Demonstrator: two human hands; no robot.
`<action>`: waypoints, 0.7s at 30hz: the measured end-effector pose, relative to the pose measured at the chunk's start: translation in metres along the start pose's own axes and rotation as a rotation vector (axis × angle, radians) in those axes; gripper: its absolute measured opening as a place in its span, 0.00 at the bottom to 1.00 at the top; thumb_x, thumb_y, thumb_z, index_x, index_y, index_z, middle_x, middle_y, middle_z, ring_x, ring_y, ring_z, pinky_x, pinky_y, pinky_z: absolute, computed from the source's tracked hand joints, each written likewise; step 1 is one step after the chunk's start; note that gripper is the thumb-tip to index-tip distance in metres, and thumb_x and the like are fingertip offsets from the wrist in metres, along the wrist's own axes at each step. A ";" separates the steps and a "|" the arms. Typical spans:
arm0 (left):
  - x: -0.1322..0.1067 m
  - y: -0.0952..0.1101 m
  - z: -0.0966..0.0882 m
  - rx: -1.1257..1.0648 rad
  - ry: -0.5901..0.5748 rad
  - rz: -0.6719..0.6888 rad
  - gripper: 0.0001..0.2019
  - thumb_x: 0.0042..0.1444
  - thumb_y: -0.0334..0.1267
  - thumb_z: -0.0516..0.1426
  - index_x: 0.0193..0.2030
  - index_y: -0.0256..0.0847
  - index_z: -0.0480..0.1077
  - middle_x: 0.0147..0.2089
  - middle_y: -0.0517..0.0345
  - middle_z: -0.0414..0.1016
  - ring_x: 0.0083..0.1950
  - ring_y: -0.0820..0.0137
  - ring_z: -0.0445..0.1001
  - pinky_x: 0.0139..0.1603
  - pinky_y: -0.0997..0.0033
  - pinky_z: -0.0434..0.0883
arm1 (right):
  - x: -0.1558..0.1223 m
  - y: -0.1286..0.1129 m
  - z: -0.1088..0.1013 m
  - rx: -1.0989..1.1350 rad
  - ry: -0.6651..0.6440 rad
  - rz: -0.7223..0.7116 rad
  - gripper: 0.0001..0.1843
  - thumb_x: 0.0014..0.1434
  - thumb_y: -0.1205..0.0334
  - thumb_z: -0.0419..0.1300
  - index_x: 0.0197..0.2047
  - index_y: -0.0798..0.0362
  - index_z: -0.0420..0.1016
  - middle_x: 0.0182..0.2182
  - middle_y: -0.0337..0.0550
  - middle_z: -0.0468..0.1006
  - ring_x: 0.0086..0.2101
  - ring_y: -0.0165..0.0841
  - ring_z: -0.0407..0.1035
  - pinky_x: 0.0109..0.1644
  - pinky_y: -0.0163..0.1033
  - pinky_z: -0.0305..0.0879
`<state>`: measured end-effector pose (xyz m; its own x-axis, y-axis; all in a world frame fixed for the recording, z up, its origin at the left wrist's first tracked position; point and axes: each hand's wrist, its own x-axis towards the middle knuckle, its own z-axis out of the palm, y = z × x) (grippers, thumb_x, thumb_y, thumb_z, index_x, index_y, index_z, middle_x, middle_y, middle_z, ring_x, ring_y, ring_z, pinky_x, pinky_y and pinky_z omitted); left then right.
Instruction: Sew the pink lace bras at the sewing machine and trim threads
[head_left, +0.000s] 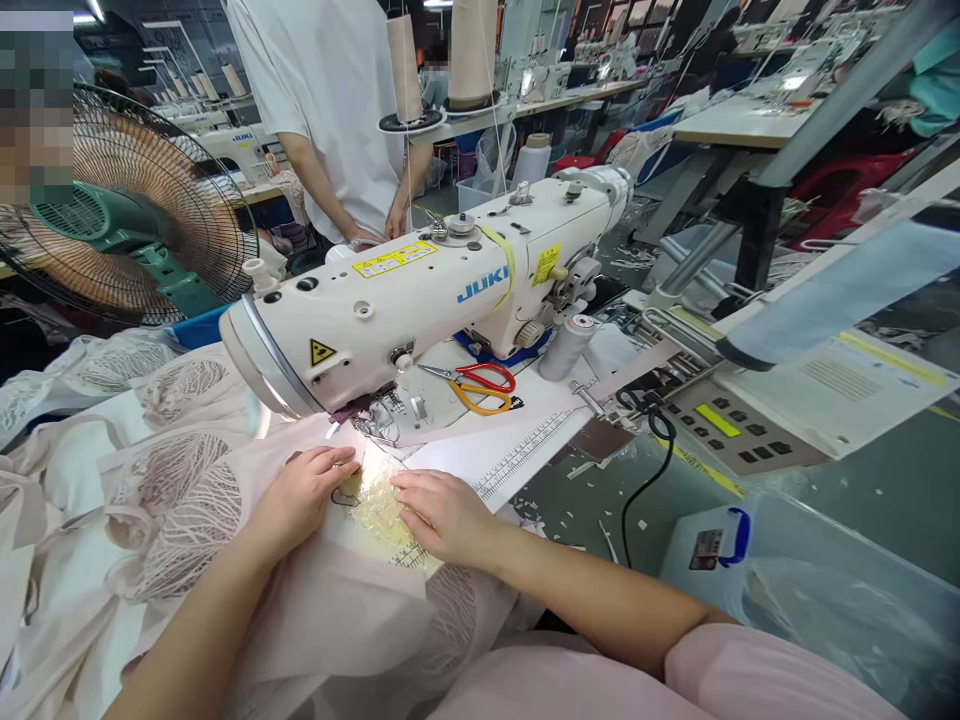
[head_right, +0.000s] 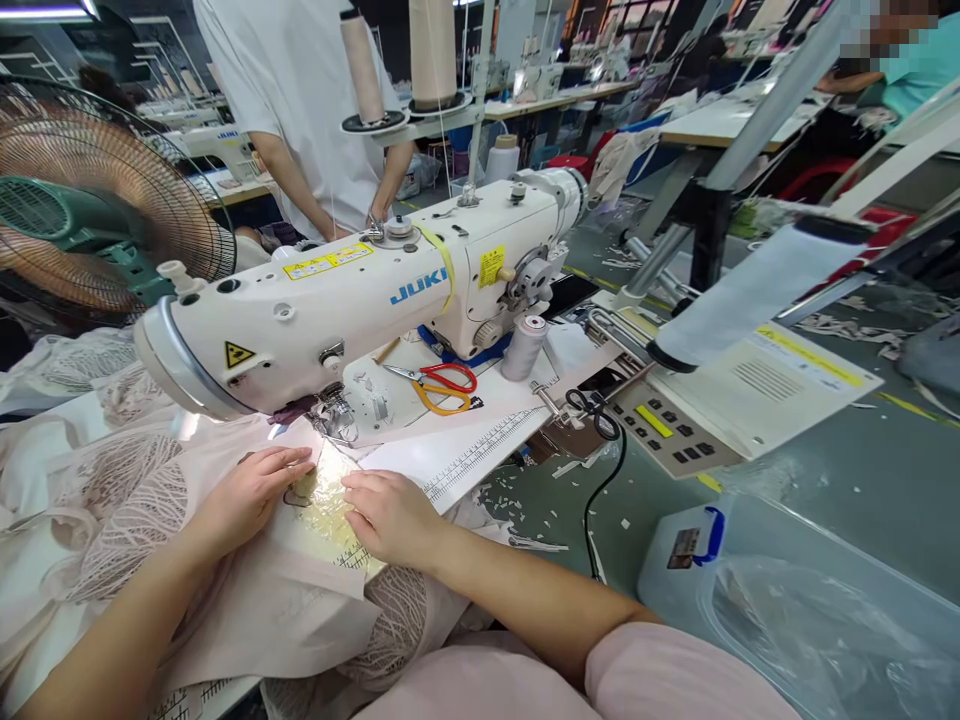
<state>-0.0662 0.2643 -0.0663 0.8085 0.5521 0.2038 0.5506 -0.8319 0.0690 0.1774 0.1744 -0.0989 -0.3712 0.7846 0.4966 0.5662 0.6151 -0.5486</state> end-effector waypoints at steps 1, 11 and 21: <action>0.000 0.000 0.000 0.000 -0.001 0.003 0.27 0.52 0.18 0.44 0.51 0.44 0.72 0.54 0.53 0.75 0.52 0.63 0.72 0.48 0.58 0.73 | 0.000 0.000 0.000 0.001 -0.001 0.001 0.12 0.61 0.65 0.51 0.41 0.56 0.76 0.47 0.51 0.78 0.49 0.36 0.72 0.55 0.43 0.67; 0.006 -0.007 -0.003 -0.015 -0.020 -0.035 0.23 0.54 0.23 0.44 0.48 0.43 0.74 0.52 0.52 0.76 0.52 0.62 0.73 0.49 0.58 0.73 | 0.000 0.001 0.002 0.012 0.011 0.006 0.13 0.60 0.64 0.51 0.41 0.57 0.76 0.47 0.51 0.78 0.48 0.36 0.72 0.55 0.42 0.67; 0.014 -0.026 -0.011 0.098 -0.047 -0.134 0.22 0.52 0.28 0.43 0.44 0.44 0.76 0.49 0.51 0.78 0.50 0.62 0.74 0.49 0.63 0.72 | 0.000 0.002 0.006 -0.046 -0.052 0.016 0.12 0.60 0.63 0.53 0.40 0.56 0.76 0.47 0.49 0.79 0.49 0.35 0.72 0.55 0.40 0.66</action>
<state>-0.0713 0.2928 -0.0541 0.7341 0.6615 0.1534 0.6698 -0.7426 -0.0032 0.1745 0.1766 -0.1039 -0.3992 0.7979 0.4517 0.6054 0.5993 -0.5237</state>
